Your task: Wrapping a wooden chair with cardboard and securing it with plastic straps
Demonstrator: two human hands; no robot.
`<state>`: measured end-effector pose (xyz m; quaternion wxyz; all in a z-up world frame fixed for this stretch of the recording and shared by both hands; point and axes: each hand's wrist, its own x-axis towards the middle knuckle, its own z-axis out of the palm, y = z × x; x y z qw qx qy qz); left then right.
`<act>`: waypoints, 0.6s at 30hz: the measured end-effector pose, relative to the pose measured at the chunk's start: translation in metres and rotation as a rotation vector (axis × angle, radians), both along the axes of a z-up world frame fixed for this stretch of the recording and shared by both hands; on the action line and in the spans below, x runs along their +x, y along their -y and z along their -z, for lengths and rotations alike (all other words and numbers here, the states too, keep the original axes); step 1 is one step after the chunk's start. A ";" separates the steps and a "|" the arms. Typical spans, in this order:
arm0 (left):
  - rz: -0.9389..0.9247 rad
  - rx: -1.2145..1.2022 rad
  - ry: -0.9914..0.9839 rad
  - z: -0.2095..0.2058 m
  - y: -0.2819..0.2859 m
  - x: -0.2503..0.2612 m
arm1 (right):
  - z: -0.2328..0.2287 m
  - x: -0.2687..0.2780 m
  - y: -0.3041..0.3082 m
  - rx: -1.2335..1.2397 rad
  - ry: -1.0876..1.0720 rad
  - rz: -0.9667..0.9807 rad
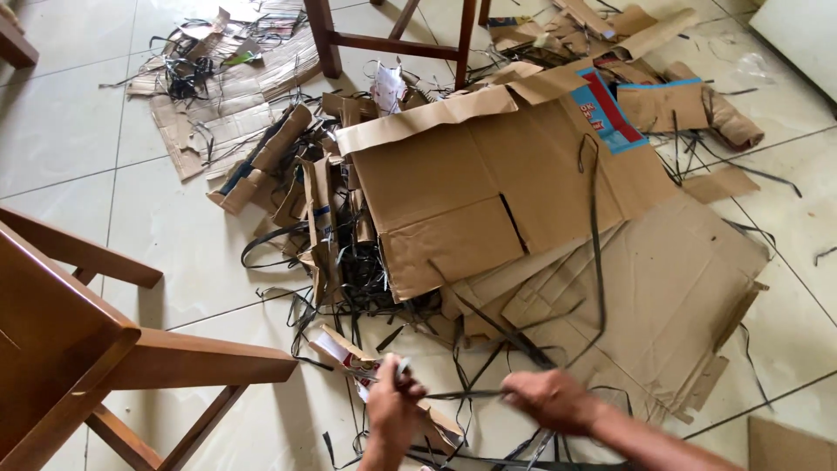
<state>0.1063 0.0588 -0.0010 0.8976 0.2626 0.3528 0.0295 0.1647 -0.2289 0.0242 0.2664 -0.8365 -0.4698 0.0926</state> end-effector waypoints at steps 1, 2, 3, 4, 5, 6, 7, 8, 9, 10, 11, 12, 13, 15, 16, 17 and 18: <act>0.005 0.003 -0.001 0.011 -0.008 -0.005 | 0.000 0.008 0.013 0.003 -0.001 0.005; 0.037 0.111 0.026 0.022 -0.016 -0.012 | 0.001 0.016 0.026 -0.009 0.112 0.027; 0.069 0.218 0.053 0.033 -0.024 -0.018 | 0.001 0.024 0.038 -0.022 0.225 0.050; 0.072 0.218 0.052 0.022 -0.024 -0.022 | 0.006 0.032 0.050 -0.023 0.223 0.053; 0.113 0.237 0.097 0.011 -0.024 -0.026 | 0.011 0.041 0.062 -0.035 0.240 0.096; 0.155 0.255 0.143 0.000 -0.024 -0.030 | 0.016 0.049 0.073 -0.049 0.258 0.140; 0.158 0.253 0.144 0.012 -0.021 -0.031 | -0.002 0.045 0.071 -0.051 0.258 0.144; 0.234 0.383 0.041 0.024 -0.017 -0.030 | -0.019 0.043 0.069 -0.031 0.215 0.194; 0.308 0.513 -0.062 0.036 -0.014 -0.028 | -0.037 0.041 0.067 -0.011 0.172 0.245; 0.314 0.513 -0.060 0.029 -0.003 -0.029 | -0.029 0.036 0.068 -0.012 0.172 0.251; 0.475 0.943 -0.066 0.023 0.008 -0.030 | -0.020 0.032 0.068 -0.037 0.225 0.207; 0.628 1.376 -0.071 0.016 0.019 -0.033 | -0.012 0.026 0.067 -0.062 0.276 0.161; 0.632 1.376 -0.070 0.014 0.028 -0.033 | -0.001 0.019 0.065 -0.062 0.274 0.165; 0.589 1.683 0.262 0.008 0.046 -0.031 | 0.018 0.009 0.060 -0.005 0.311 0.093; 0.592 1.682 0.263 -0.004 0.052 -0.027 | -0.002 0.002 0.052 -0.005 0.310 0.095; 0.691 1.659 0.336 -0.016 0.057 -0.024 | -0.022 -0.005 0.044 0.026 0.304 0.129; 0.788 1.631 0.410 -0.028 0.062 -0.020 | -0.043 -0.012 0.036 0.057 0.299 0.163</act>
